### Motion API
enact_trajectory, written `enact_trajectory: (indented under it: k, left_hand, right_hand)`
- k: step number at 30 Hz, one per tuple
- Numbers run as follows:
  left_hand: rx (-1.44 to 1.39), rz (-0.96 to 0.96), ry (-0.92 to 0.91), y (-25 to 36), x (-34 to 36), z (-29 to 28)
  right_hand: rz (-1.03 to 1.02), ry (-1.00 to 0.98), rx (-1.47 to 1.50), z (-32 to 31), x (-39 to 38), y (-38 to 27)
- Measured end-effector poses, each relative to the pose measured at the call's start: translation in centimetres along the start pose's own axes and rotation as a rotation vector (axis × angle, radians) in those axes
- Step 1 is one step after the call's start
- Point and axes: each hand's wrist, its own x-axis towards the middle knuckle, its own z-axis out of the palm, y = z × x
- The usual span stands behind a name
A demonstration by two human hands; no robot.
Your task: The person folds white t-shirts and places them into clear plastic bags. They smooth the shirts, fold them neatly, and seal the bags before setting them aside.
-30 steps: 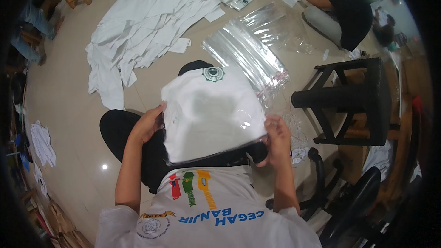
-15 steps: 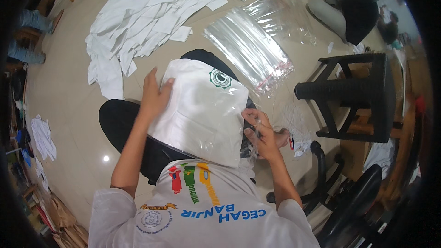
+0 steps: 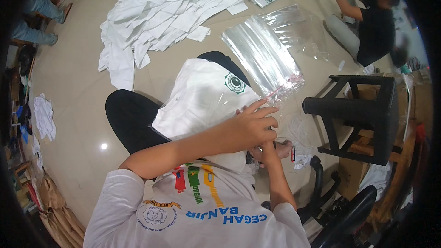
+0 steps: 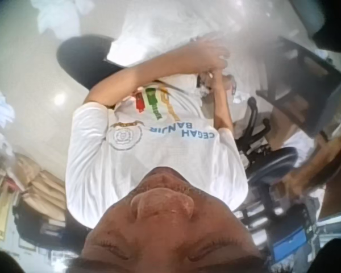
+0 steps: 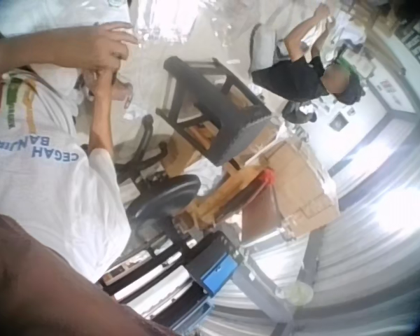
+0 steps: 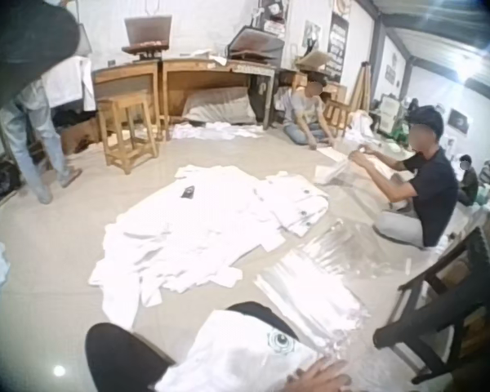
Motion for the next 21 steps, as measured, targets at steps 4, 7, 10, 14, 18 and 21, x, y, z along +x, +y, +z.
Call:
enact_trajectory:
  k: [4, 7, 10, 14, 18, 21]
  left_hand:
    - [-0.021, -0.027, 0.007, -0.5, -0.5, -0.7]
    - [-0.192, -0.011, 0.099, -0.2, -0.2, -1.4]
    - [-0.348, 0.010, 0.183, 1.0, 0.4, -1.9]
    - [-0.341, 0.001, 0.158, 1.6, 0.5, -2.2]
    - [-0.304, -0.019, 0.164, 1.8, 0.2, -3.4]
    - [-0.280, 0.002, 0.134, 1.6, 0.0, -3.5]
  right_hand:
    - [-0.088, -0.025, -0.080, 0.5, 0.9, -2.5]
    - [-0.320, -0.147, -0.263, 0.5, 2.4, -6.1]
    - [-0.649, -0.305, -0.487, 2.0, 4.9, -9.8]
    - [-1.029, -0.424, -0.725, 6.1, 7.9, -12.2]
    - [-1.071, -0.373, -0.767, 10.2, 10.5, -6.1]
    - [-0.603, -0.468, -0.620, 11.0, 12.4, 1.2]
